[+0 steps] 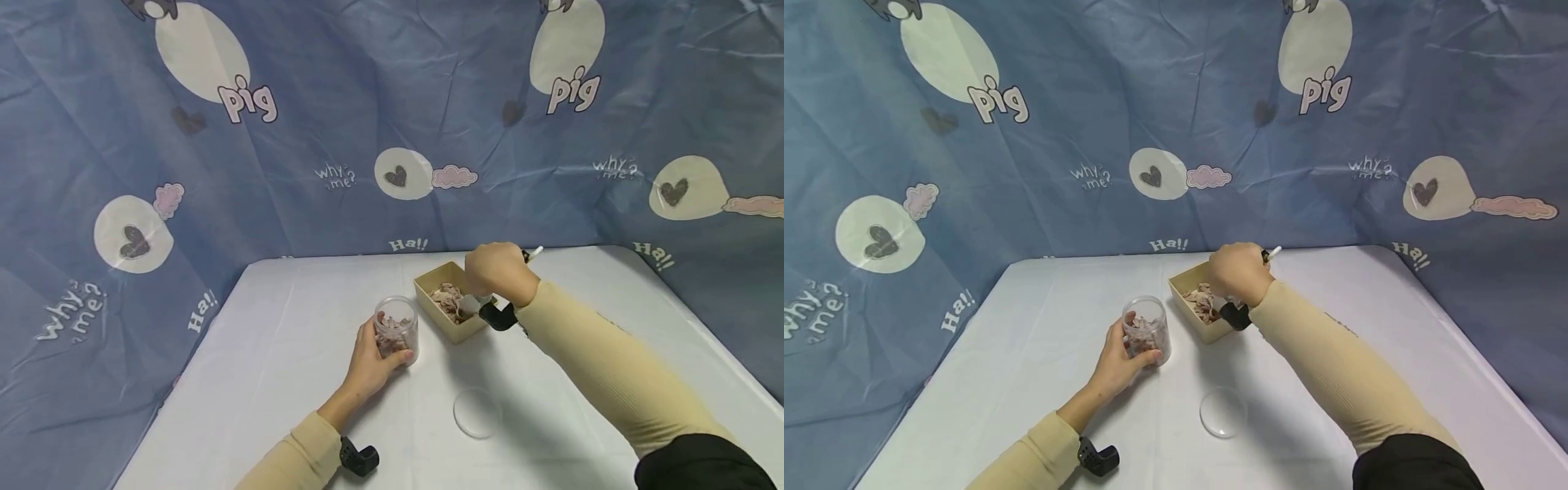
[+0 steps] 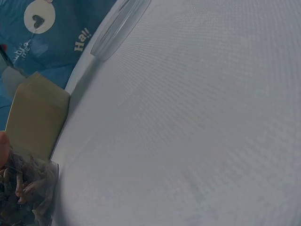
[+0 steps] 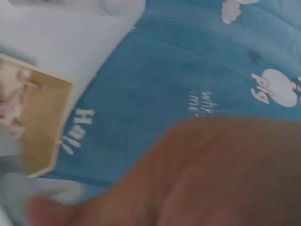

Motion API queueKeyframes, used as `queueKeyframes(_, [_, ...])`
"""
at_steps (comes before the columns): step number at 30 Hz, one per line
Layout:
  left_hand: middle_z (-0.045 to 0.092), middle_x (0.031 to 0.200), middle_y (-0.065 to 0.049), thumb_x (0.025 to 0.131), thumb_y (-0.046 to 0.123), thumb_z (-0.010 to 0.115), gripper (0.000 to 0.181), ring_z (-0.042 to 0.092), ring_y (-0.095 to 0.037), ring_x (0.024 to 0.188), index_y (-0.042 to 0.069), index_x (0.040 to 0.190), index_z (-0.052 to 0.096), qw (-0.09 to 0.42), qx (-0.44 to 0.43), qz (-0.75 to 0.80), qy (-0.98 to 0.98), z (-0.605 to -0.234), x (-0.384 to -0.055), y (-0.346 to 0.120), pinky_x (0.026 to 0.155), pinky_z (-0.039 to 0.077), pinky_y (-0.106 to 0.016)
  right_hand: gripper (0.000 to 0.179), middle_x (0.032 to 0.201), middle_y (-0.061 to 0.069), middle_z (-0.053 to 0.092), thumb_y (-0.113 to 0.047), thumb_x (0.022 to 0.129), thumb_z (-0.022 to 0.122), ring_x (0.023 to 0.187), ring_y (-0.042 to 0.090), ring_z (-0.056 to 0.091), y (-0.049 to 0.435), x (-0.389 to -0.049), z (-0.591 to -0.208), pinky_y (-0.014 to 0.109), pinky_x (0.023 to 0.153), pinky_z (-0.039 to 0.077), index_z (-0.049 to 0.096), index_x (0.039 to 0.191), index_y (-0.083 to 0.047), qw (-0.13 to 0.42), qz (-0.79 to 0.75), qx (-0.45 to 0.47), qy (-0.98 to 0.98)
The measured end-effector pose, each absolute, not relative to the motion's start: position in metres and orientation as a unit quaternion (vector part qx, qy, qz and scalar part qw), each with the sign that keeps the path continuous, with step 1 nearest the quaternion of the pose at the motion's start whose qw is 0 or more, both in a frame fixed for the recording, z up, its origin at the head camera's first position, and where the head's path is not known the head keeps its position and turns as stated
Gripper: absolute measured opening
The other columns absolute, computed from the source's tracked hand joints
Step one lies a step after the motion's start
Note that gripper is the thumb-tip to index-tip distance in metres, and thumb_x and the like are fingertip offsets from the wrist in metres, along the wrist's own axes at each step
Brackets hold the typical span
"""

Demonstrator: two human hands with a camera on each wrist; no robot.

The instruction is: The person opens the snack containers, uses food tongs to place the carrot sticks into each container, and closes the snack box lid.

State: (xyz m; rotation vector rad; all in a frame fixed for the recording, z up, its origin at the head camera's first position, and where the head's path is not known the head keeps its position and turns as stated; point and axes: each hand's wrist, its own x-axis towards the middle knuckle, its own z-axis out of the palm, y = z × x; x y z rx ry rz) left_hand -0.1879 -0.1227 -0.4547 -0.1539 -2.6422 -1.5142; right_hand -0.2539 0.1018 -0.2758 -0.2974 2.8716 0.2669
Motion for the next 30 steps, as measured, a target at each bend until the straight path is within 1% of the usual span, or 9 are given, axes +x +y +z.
queueKeyframes(3, [0.04,0.145,-0.02,0.083,0.034,0.079,0.091,0.041,-0.037,0.137,0.005,0.15,0.026,0.051,-0.047,-0.492,-0.868,-0.455,-0.188,-0.123,0.116,0.033,-0.057,0.022,0.085,0.008,0.066,-0.026,0.091,0.06,0.073,0.023,0.057,0.106,-0.254,-0.295,0.041,0.06,0.054,0.066,0.077,-0.01,0.104,0.048,-0.085,0.99])
queueKeyframes(7, [0.04,0.145,-0.02,0.083,0.034,0.079,0.091,0.041,-0.038,0.137,0.003,0.15,0.026,0.043,-0.048,-0.488,-0.87,-0.457,-0.187,-0.123,0.116,0.033,-0.057,0.021,0.088,0.011,0.066,-0.027,0.091,0.059,0.075,0.026,0.06,0.12,-0.25,-0.314,0.044,0.06,0.054,0.065,0.082,-0.009,0.105,-0.003,-0.067,0.992])
queueKeyframes(8, [0.04,0.145,-0.021,0.083,0.034,0.079,0.091,0.041,-0.038,0.137,0.003,0.15,0.026,0.04,-0.05,-0.488,-0.871,-0.457,-0.187,-0.123,0.116,0.033,-0.057,0.018,0.087,0.011,0.065,-0.024,0.09,0.058,0.075,0.026,0.059,0.125,-0.249,-0.315,0.045,0.06,0.054,0.064,0.081,-0.009,0.106,-0.007,-0.066,0.992])
queueKeyframes(13, [0.039,0.145,-0.021,0.083,0.034,0.079,0.091,0.041,-0.038,0.136,0.003,0.15,0.026,0.044,-0.05,-0.486,-0.871,-0.458,-0.185,-0.122,0.115,0.033,-0.057,0.021,0.081,0.007,0.06,-0.028,0.09,0.059,0.072,0.023,0.054,0.136,-0.243,-0.302,0.042,0.058,0.049,0.06,0.075,-0.013,0.14,0.002,-0.076,0.987])
queueKeyframes(16, [0.039,0.145,-0.02,0.083,0.034,0.079,0.09,0.041,-0.037,0.136,0.004,0.15,0.026,0.049,-0.048,-0.489,-0.87,-0.457,-0.184,-0.123,0.116,0.033,-0.057,0.022,0.085,0.006,0.062,-0.031,0.089,0.059,0.075,0.023,0.056,0.131,-0.244,-0.297,0.041,0.062,0.052,0.062,0.076,-0.013,0.166,0.02,-0.083,0.982])
queueKeyframes(19, [0.039,0.145,-0.02,0.084,0.035,0.078,0.09,0.041,-0.037,0.136,0.004,0.15,0.026,0.048,-0.05,-0.491,-0.868,-0.455,-0.185,-0.121,0.116,0.033,-0.057,0.02,0.091,0.008,0.063,-0.03,0.087,0.06,0.079,0.024,0.057,0.121,-0.246,-0.304,0.043,0.068,0.055,0.064,0.081,-0.012,0.17,0.024,-0.076,0.982])
queueKeyframes(24, [0.039,0.146,-0.021,0.084,0.036,0.078,0.091,0.041,-0.037,0.137,0.003,0.15,0.025,0.04,-0.05,-0.489,-0.87,-0.454,-0.185,-0.118,0.116,0.033,-0.057,0.022,0.097,0.013,0.065,-0.024,0.086,0.062,0.081,0.026,0.06,0.116,-0.242,-0.332,0.043,0.064,0.056,0.067,0.091,-0.003,0.136,-0.014,-0.058,0.989])
queueKeyframes(28, [0.038,0.146,-0.021,0.084,0.034,0.078,0.09,0.04,-0.038,0.137,0.003,0.15,0.025,0.045,-0.049,-0.488,-0.87,-0.453,-0.186,-0.118,0.116,0.033,-0.057,0.045,0.1,0.02,0.067,-0.023,0.084,0.064,0.084,0.032,0.064,0.122,-0.236,-0.345,0.047,0.065,0.057,0.06,0.116,0.008,0.085,-0.039,-0.059,0.994])
queueKeyframes(30, [0.038,0.146,-0.021,0.084,0.033,0.078,0.09,0.04,-0.038,0.138,0.003,0.15,0.025,0.044,-0.048,-0.489,-0.87,-0.453,-0.186,-0.117,0.117,0.032,-0.057,0.052,0.099,0.021,0.068,-0.025,0.083,0.066,0.085,0.034,0.066,0.126,-0.233,-0.35,0.048,0.066,0.056,0.057,0.121,0.009,0.063,-0.05,-0.061,0.995])
